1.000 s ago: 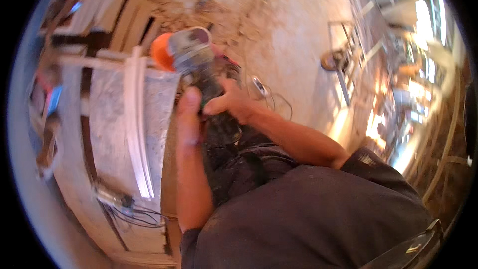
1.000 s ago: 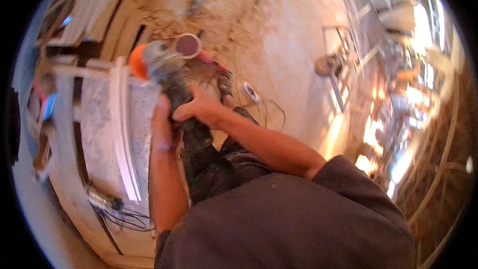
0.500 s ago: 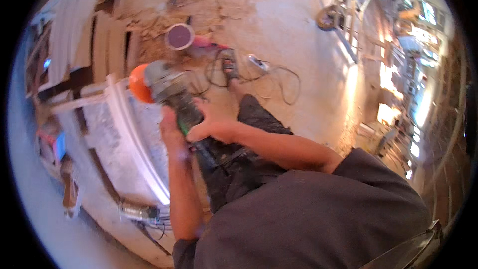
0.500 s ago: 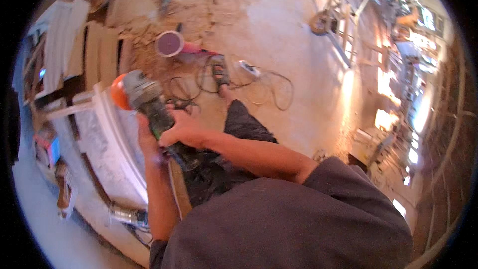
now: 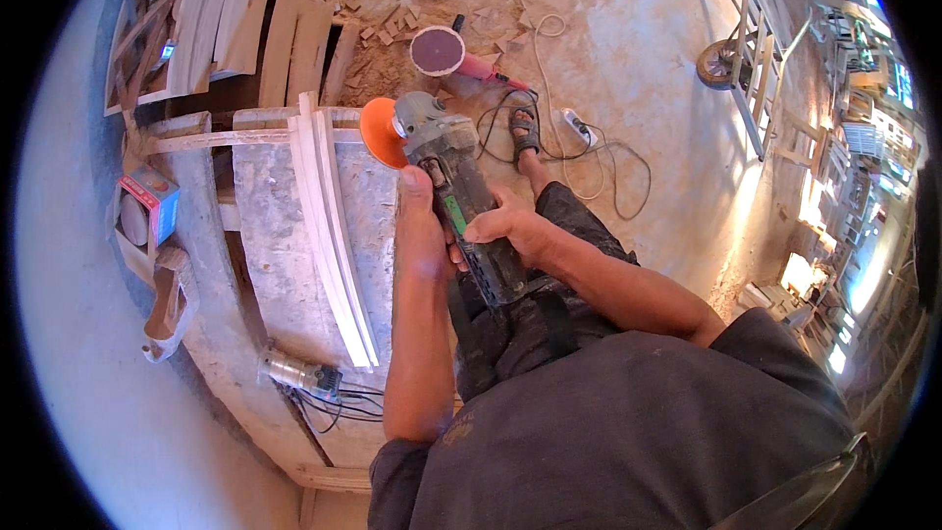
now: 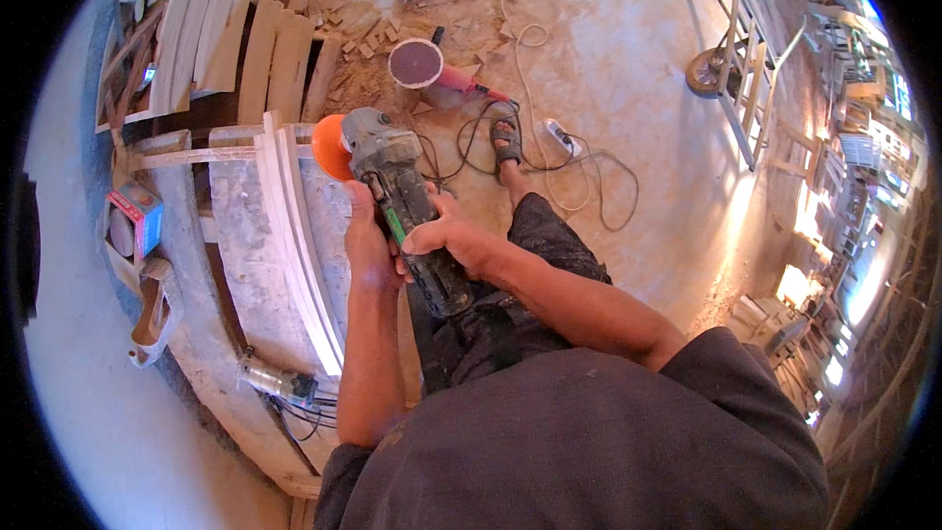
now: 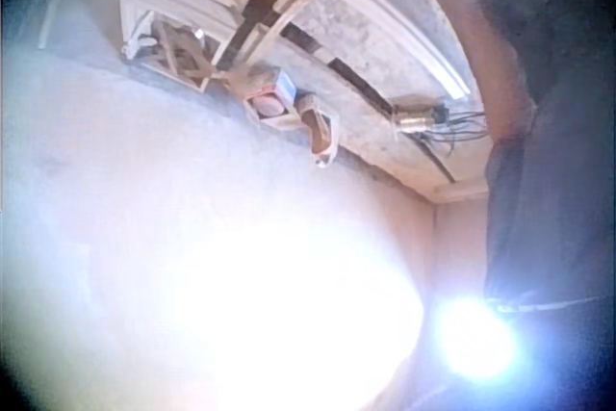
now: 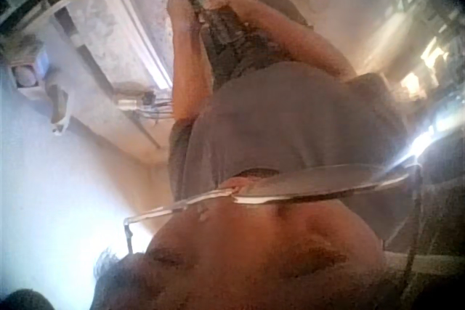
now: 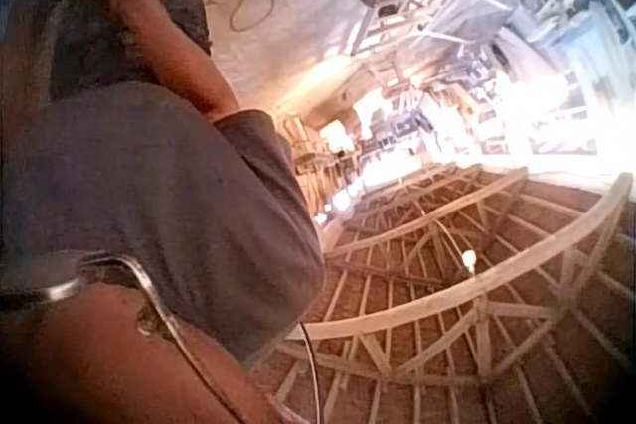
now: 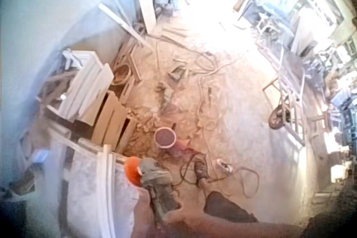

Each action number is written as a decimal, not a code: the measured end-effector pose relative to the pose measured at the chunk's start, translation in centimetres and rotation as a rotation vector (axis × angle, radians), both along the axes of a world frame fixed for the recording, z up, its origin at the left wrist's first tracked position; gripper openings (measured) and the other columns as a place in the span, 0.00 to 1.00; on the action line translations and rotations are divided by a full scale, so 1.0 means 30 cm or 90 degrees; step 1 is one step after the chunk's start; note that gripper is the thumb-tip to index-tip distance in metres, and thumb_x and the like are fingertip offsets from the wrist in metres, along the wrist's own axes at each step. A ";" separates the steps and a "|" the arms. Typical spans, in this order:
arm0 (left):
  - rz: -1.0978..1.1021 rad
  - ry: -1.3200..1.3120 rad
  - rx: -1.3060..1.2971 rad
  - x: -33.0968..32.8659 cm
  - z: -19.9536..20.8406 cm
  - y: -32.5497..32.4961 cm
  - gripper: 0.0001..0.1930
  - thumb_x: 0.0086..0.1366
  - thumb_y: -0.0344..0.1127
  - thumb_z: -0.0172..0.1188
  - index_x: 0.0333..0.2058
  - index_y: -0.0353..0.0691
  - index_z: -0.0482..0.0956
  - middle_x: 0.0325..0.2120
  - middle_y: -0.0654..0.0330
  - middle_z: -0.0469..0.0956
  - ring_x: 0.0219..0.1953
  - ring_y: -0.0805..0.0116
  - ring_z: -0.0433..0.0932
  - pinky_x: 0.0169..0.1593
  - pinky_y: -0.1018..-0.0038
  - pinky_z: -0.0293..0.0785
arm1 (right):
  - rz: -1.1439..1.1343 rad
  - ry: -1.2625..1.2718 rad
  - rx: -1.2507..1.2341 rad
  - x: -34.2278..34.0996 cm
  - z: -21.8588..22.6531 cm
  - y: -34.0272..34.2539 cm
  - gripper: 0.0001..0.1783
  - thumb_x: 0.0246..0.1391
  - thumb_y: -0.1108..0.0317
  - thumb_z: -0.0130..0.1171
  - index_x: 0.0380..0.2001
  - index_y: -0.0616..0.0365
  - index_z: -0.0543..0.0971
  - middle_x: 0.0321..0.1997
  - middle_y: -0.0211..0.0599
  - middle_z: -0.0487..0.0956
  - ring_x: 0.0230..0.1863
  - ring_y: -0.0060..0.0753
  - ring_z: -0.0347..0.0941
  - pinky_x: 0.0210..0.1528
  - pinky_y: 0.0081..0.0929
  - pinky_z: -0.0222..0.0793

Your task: The person uses an angle grinder to sand the surface of a wooden plank, then carries the plank to a larger wooden assembly and uses a hammer to drive it into position.

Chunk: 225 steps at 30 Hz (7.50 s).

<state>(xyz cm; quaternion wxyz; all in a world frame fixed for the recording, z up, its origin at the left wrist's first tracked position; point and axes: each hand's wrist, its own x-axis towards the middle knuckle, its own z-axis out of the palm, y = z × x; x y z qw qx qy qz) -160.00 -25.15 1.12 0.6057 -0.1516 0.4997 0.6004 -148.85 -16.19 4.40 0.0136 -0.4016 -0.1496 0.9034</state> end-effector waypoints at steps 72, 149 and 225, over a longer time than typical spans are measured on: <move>-0.001 0.092 0.089 -0.183 0.161 0.112 0.15 0.59 0.39 0.66 0.37 0.33 0.75 0.31 0.53 0.78 0.31 0.57 0.79 0.40 0.59 0.78 | 0.257 -0.835 1.189 1.233 0.339 0.567 0.20 0.63 0.58 0.57 0.22 0.62 0.75 0.24 0.48 0.74 0.31 0.51 0.74 0.38 0.45 0.69; -0.285 0.836 -0.547 -0.255 -0.109 -0.245 0.43 0.50 0.40 0.76 0.66 0.60 0.68 0.46 0.57 0.74 0.52 0.53 0.75 0.53 0.58 0.75 | 0.609 -0.056 0.621 -0.416 0.031 0.407 0.28 0.35 0.74 0.67 0.46 0.63 0.74 0.30 0.32 0.76 0.30 0.27 0.76 0.36 0.28 0.74; -0.238 0.775 -0.346 -0.331 -0.117 -0.329 0.40 0.51 0.25 0.71 0.63 0.35 0.66 0.57 0.49 0.68 0.62 0.45 0.65 0.66 0.58 0.63 | 0.715 0.016 0.639 -0.466 -0.072 0.464 0.34 0.34 0.70 0.71 0.51 0.61 0.74 0.35 0.33 0.78 0.34 0.28 0.76 0.40 0.30 0.74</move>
